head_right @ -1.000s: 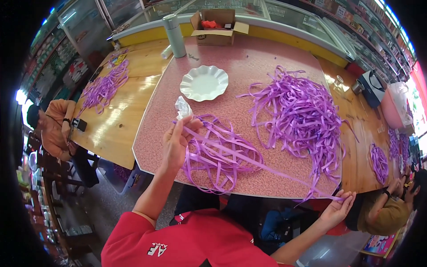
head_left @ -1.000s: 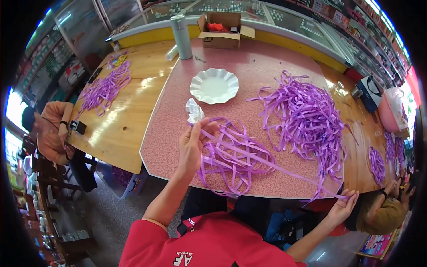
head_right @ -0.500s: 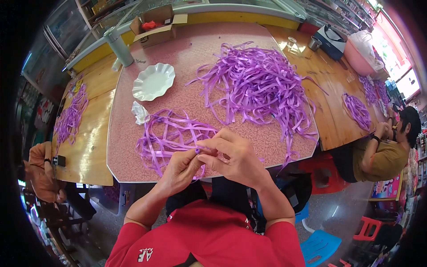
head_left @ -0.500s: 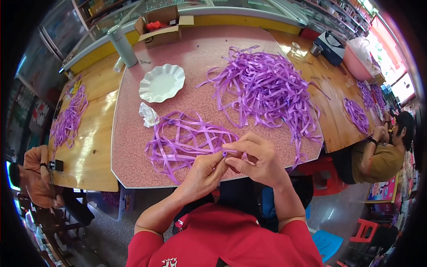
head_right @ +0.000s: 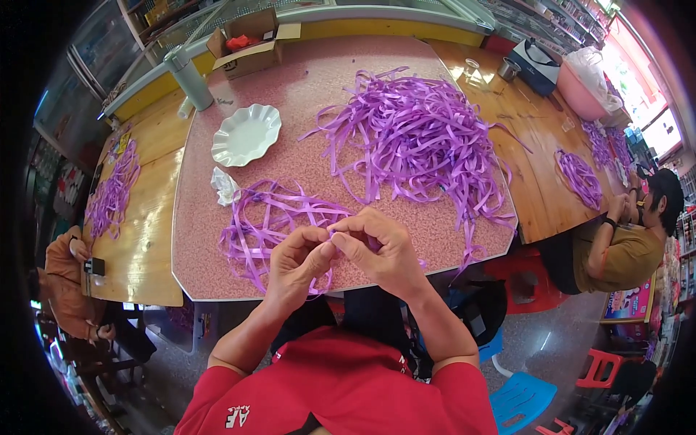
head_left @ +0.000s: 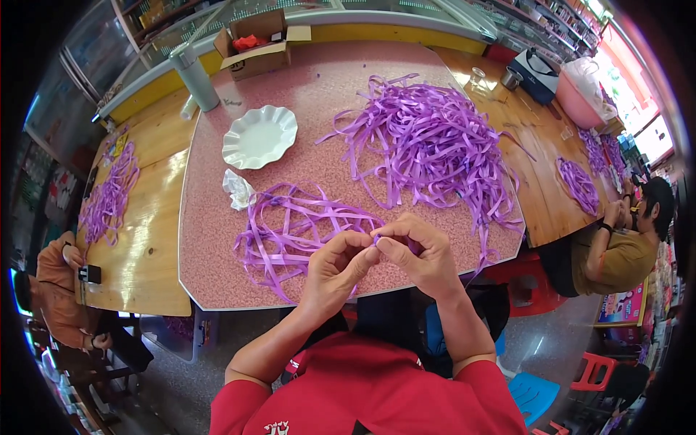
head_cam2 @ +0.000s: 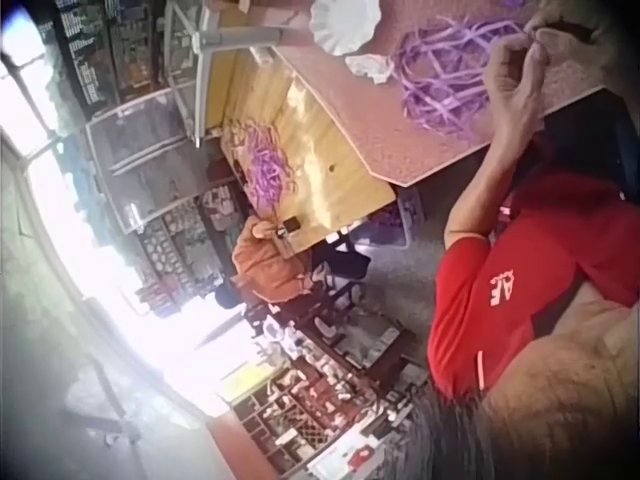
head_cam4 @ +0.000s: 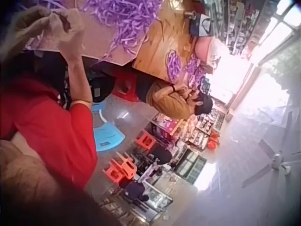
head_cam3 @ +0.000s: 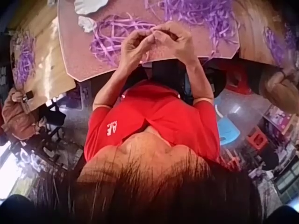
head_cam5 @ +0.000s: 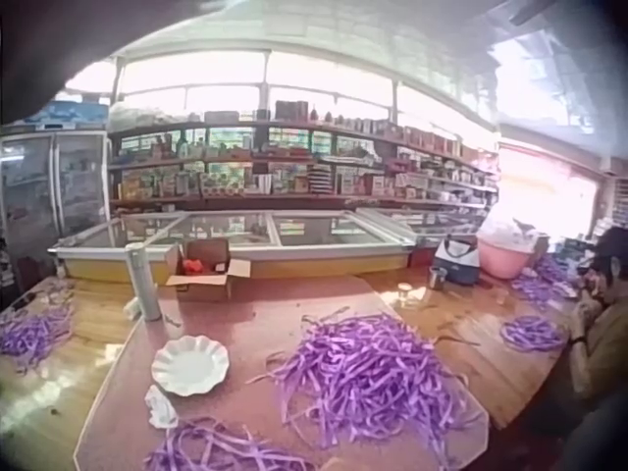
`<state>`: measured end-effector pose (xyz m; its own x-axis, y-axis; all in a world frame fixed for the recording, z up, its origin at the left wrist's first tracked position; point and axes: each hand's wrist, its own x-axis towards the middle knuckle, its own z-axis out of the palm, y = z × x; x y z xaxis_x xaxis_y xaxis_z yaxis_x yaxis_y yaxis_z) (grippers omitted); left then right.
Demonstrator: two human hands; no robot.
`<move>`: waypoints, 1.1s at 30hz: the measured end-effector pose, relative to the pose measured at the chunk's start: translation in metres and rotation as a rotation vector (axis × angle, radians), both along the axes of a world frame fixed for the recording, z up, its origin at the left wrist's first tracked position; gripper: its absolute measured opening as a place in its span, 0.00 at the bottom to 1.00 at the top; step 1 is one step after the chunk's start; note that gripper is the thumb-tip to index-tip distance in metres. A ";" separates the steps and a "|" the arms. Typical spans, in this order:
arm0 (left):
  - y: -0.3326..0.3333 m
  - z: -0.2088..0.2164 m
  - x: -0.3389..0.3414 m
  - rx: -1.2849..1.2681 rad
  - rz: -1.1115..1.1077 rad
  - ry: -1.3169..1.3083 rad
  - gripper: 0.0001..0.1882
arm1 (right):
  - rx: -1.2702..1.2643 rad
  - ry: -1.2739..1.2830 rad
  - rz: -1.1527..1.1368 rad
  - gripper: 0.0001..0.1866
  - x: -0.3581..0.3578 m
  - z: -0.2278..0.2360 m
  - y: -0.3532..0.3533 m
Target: Tying and weaving together long purple plastic ribbons into a mesh structure at a counter.
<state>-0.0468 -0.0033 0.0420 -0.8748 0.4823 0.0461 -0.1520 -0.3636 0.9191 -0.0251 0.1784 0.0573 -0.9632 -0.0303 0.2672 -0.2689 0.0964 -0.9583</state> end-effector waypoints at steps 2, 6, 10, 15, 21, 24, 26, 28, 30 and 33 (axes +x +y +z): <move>0.001 -0.001 -0.001 0.009 0.014 -0.031 0.08 | 0.121 0.077 0.007 0.07 -0.001 0.002 0.003; -0.001 -0.007 -0.006 -0.043 0.084 0.103 0.07 | 0.269 0.236 -0.035 0.06 0.000 0.018 0.004; -0.002 -0.003 -0.008 -0.141 0.105 0.143 0.08 | 0.059 -0.007 -0.124 0.07 0.009 0.021 0.007; -0.002 0.001 -0.008 -0.125 0.077 0.174 0.08 | 0.152 0.045 -0.023 0.08 0.006 0.009 0.021; -0.001 -0.006 -0.009 -0.127 0.051 0.229 0.08 | 0.111 0.153 -0.010 0.09 0.003 0.011 0.014; -0.001 -0.005 -0.010 -0.153 0.059 0.267 0.08 | 0.116 0.151 -0.003 0.09 0.003 0.011 0.014; -0.002 -0.005 -0.011 -0.183 0.061 0.296 0.07 | 0.181 0.116 0.009 0.09 0.004 0.013 0.015; -0.001 -0.005 -0.011 -0.200 0.065 0.314 0.07 | 0.172 0.145 0.013 0.09 0.003 0.010 0.015; -0.002 -0.004 -0.012 -0.220 0.060 0.321 0.06 | 0.163 0.174 0.019 0.10 0.003 0.009 0.015; -0.003 -0.004 -0.013 -0.275 0.065 0.370 0.06 | 0.190 0.177 0.029 0.09 0.004 0.014 0.015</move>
<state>-0.0593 -0.0068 0.0378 -0.8526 0.4646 0.2391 0.2195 -0.0969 0.9708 -0.0213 0.1934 0.0711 -0.8998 -0.1225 0.4188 -0.4364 0.2598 -0.8615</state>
